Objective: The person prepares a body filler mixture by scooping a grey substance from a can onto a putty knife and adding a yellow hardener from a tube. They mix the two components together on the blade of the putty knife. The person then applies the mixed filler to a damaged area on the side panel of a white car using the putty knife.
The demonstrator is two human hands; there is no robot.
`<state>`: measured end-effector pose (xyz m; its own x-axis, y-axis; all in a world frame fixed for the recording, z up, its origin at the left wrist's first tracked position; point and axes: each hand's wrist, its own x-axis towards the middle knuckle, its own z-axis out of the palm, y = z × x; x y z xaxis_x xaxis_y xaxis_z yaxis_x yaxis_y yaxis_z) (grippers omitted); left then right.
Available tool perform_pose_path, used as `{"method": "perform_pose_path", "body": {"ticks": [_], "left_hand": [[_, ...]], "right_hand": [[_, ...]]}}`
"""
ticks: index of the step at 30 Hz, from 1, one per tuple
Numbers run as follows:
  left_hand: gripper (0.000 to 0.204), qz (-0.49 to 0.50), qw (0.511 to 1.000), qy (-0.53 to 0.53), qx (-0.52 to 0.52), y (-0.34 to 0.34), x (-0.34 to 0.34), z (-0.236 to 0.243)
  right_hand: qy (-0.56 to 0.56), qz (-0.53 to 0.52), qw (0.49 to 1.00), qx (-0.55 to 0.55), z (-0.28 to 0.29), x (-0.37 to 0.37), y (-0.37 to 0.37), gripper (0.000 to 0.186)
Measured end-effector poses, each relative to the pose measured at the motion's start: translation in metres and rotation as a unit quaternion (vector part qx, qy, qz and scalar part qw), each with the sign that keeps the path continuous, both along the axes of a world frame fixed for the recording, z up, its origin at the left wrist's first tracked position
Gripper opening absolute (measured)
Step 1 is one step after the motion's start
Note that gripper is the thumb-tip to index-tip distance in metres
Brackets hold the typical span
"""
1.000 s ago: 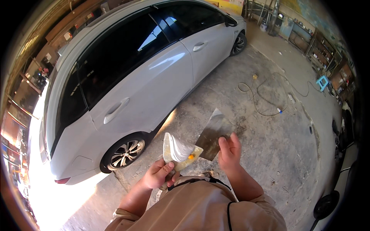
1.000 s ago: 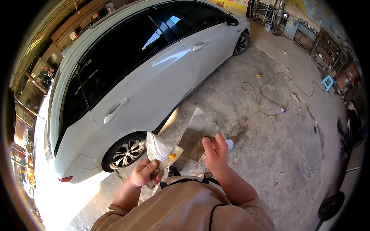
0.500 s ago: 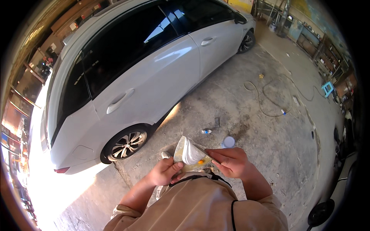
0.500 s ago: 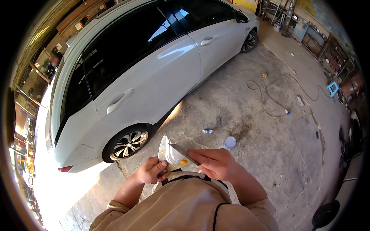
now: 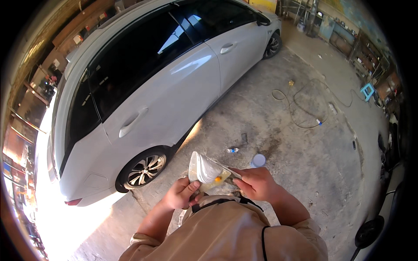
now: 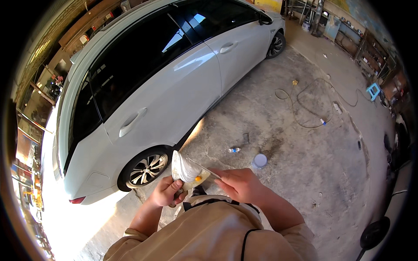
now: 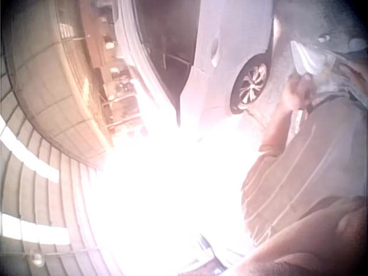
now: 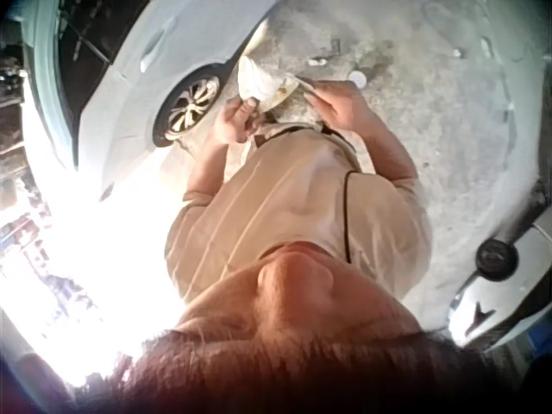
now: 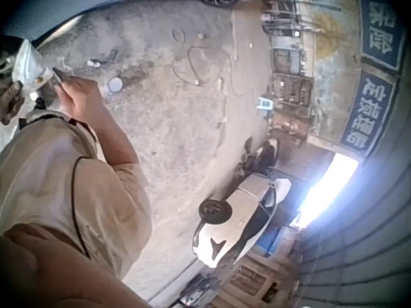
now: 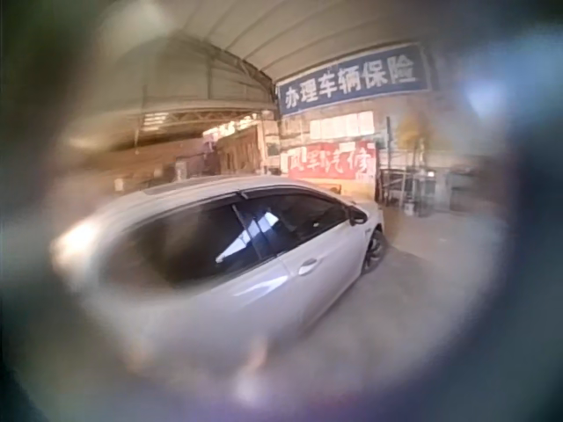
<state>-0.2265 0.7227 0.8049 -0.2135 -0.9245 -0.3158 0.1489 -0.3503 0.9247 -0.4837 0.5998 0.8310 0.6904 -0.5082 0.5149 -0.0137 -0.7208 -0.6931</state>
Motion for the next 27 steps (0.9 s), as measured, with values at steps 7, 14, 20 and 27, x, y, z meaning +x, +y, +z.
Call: {"method": "perform_pose_path", "body": {"ticks": [7,14,20,27], "left_hand": [[0.011,0.140,0.957,-0.113,-0.229,-0.008,-0.010,0.000],[0.054,0.113,0.834,-0.361,-0.402,-0.016,-0.027,-0.017],[0.080,0.075,0.789,-0.448,-0.415,-0.024,-0.042,-0.019],[0.085,0.051,0.755,-0.504,-0.416,-0.022,-0.039,-0.022]], "right_hand": [[-0.160,-0.114,0.882,0.429,-0.038,0.002,-0.002,0.009],[-0.222,0.004,0.741,0.634,-0.030,0.029,0.021,0.027],[-0.238,0.029,0.724,0.647,-0.033,0.039,0.030,0.030],[-0.254,0.039,0.696,0.670,-0.037,0.033,0.031,0.029]]}}
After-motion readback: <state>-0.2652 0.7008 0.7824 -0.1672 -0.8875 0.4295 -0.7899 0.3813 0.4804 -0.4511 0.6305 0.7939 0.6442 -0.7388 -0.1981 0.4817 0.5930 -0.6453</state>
